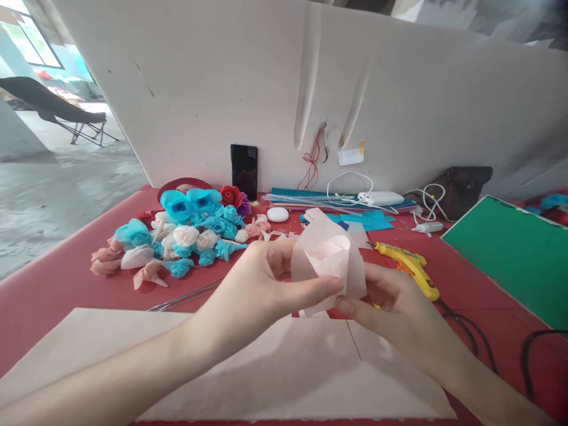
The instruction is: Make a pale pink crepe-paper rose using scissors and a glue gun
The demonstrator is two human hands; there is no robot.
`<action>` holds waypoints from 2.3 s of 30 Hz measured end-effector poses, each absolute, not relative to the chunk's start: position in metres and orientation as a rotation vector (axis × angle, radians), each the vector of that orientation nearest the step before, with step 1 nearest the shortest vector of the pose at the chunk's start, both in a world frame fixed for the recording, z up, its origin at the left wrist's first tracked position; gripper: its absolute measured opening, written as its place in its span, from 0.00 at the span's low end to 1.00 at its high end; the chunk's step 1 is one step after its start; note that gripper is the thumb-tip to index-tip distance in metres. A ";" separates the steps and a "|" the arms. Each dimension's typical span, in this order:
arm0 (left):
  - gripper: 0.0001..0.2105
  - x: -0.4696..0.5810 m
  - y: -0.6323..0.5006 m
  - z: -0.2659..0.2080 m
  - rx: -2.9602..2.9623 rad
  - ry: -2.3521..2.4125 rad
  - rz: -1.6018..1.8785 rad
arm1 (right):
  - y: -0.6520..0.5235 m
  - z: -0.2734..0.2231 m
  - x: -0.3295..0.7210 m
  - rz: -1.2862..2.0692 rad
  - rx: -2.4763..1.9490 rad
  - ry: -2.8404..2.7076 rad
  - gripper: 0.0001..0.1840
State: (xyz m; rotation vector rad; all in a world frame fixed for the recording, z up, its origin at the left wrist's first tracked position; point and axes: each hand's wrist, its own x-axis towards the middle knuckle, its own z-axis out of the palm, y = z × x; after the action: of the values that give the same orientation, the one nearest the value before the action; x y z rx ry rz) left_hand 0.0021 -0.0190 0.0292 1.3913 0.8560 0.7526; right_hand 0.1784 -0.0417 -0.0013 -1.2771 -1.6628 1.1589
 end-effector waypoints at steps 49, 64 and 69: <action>0.15 0.002 -0.021 0.016 1.522 1.093 0.757 | -0.048 0.003 0.175 1.105 -1.270 -1.524 0.11; 0.10 0.006 -0.020 0.015 1.412 0.937 0.864 | -0.045 0.000 0.175 1.192 -1.241 -1.471 0.13; 0.12 0.006 -0.019 0.012 1.429 0.974 0.852 | -0.044 -0.001 0.174 1.211 -1.221 -1.460 0.12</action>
State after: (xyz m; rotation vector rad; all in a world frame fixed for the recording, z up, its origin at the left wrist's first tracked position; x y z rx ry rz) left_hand 0.0058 -0.0191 0.0118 1.4287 0.9741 0.8519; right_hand 0.1742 -0.0440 -0.0014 -1.2205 -1.4603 1.2111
